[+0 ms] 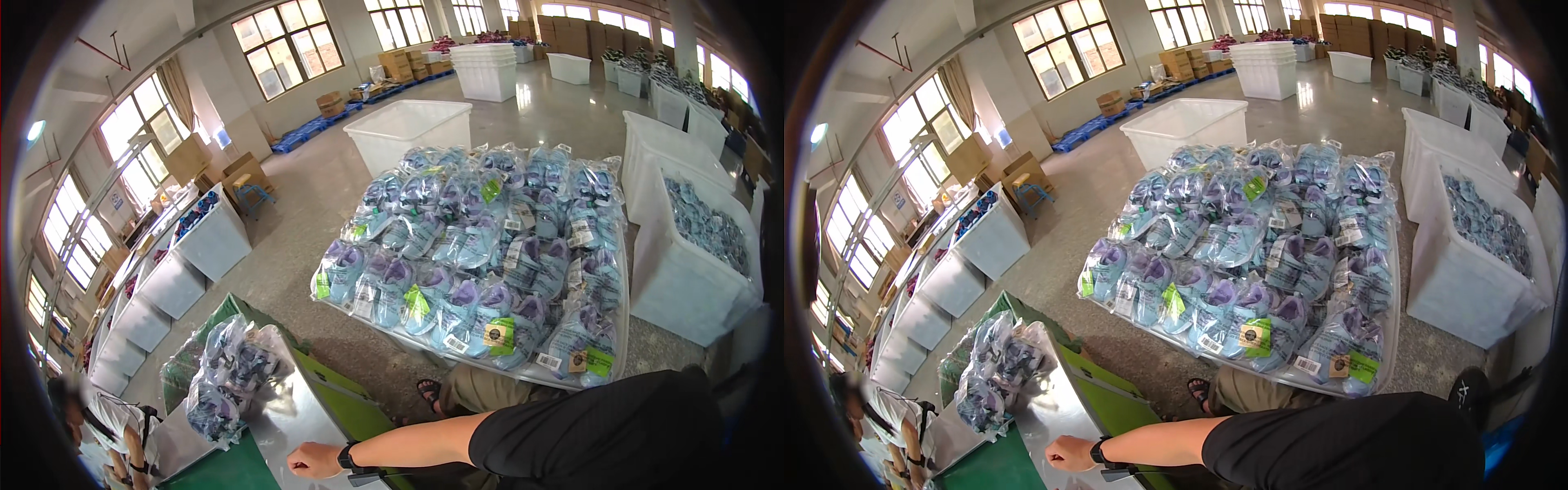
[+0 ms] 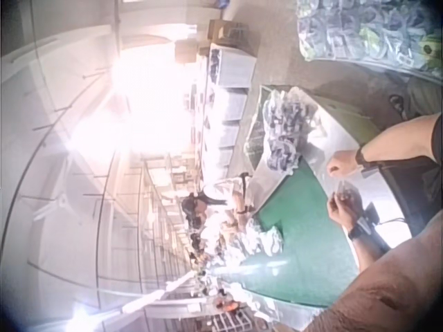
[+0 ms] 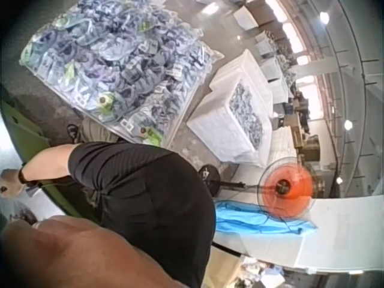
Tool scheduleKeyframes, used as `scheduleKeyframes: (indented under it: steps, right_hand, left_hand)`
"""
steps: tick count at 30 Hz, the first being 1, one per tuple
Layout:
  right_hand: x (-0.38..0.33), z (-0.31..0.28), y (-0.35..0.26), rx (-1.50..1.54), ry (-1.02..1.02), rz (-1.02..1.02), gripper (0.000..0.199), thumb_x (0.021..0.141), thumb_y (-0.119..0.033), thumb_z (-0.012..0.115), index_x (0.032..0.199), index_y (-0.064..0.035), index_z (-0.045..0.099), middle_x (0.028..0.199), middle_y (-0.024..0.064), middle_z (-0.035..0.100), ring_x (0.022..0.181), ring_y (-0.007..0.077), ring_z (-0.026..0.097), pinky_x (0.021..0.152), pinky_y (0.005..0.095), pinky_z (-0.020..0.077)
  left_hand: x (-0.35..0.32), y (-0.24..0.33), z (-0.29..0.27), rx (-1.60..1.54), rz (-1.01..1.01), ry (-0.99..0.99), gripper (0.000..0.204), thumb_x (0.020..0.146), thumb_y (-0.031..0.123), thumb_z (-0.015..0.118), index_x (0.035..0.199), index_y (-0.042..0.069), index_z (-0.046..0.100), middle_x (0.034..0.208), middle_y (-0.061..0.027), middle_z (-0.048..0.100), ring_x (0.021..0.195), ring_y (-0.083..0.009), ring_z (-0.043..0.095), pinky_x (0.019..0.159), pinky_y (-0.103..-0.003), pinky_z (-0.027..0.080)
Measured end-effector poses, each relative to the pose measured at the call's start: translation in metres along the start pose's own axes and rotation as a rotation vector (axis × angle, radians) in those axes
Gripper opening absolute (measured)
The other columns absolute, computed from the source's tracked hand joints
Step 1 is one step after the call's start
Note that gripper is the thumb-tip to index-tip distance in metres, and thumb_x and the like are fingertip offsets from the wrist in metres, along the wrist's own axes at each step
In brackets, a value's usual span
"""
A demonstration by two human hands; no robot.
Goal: The person repeatedly picks packaged slippers from a large pile on a table and places them onto a moving conveyor belt. The task involves continuous pick-and-place handling of identical items in a warehouse setting.
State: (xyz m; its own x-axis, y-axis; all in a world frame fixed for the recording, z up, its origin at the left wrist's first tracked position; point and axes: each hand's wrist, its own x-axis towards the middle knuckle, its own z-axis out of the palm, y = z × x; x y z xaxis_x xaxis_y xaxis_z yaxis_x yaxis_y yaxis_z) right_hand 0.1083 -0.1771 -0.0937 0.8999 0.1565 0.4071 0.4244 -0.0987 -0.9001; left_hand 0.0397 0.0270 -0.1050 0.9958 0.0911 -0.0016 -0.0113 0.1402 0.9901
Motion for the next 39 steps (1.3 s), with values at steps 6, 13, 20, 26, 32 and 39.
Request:
scheduleKeyframes:
  steps: [6, 13, 20, 26, 32, 39]
  right_hand:
    - [0.001, 0.006, 0.007, 0.014, 0.009, 0.011, 0.012, 0.085, -0.011, 0.060, 0.081, 0.0006, 0.061, 0.071, 0.0150, 0.062, 0.065, 0.0326, 0.059, 0.063, 0.0406, 0.0456]
    - [0.002, 0.009, 0.018, -0.033, 0.047, -0.011, 0.012, 0.084, -0.010, 0.060, 0.080, 0.0007, 0.059, 0.070, 0.0168, 0.061, 0.064, 0.0348, 0.057, 0.063, 0.0421, 0.0449]
    - [0.002, 0.010, 0.014, -0.021, 0.049, 0.010, 0.013, 0.083, -0.010, 0.059, 0.078, 0.0015, 0.056, 0.068, 0.0177, 0.059, 0.062, 0.0352, 0.054, 0.061, 0.0419, 0.0433]
    - [0.002, 0.004, 0.011, -0.101, 0.004, 0.046, 0.014, 0.085, -0.015, 0.059, 0.080, -0.0015, 0.059, 0.073, 0.0178, 0.061, 0.066, 0.0360, 0.056, 0.064, 0.0439, 0.0438]
    - [0.004, 0.001, 0.003, -0.156, -0.049, 0.050, 0.020, 0.086, -0.025, 0.059, 0.082, -0.0073, 0.066, 0.079, 0.0173, 0.066, 0.067, 0.0359, 0.058, 0.066, 0.0450, 0.0447]
    - [0.004, 0.003, 0.006, -0.176, -0.052, 0.042, 0.019, 0.086, -0.025, 0.060, 0.084, -0.0078, 0.068, 0.078, 0.0171, 0.067, 0.067, 0.0357, 0.059, 0.065, 0.0452, 0.0458]
  left_hand:
    - [0.002, -0.004, -0.005, 0.003, 0.006, -0.027, 0.012, 0.099, 0.005, 0.057, 0.111, 0.003, 0.056, 0.075, -0.0037, 0.055, 0.068, -0.0144, 0.053, 0.063, -0.031, 0.051]
    - [-0.002, 0.002, 0.000, 0.020, 0.009, -0.038, 0.017, 0.099, 0.006, 0.058, 0.115, 0.002, 0.057, 0.078, -0.0055, 0.057, 0.070, -0.0152, 0.055, 0.064, -0.031, 0.052]
    - [0.001, -0.002, -0.004, 0.038, 0.048, -0.038, 0.016, 0.099, 0.008, 0.058, 0.114, 0.002, 0.058, 0.077, -0.0063, 0.060, 0.065, -0.0147, 0.055, 0.058, -0.029, 0.051]
    - [0.002, -0.002, -0.002, 0.072, 0.050, -0.040, 0.014, 0.099, 0.009, 0.059, 0.112, 0.004, 0.058, 0.075, -0.0053, 0.059, 0.063, -0.0135, 0.055, 0.057, -0.028, 0.050]
    - [-0.001, 0.001, -0.002, 0.042, 0.055, -0.020, 0.015, 0.098, 0.009, 0.061, 0.111, 0.004, 0.058, 0.076, -0.0047, 0.059, 0.062, -0.0129, 0.054, 0.054, -0.027, 0.049]
    - [0.001, -0.005, -0.006, 0.073, 0.064, -0.008, 0.014, 0.097, 0.008, 0.060, 0.111, 0.005, 0.059, 0.077, -0.0037, 0.057, 0.062, -0.0135, 0.054, 0.052, -0.026, 0.048]
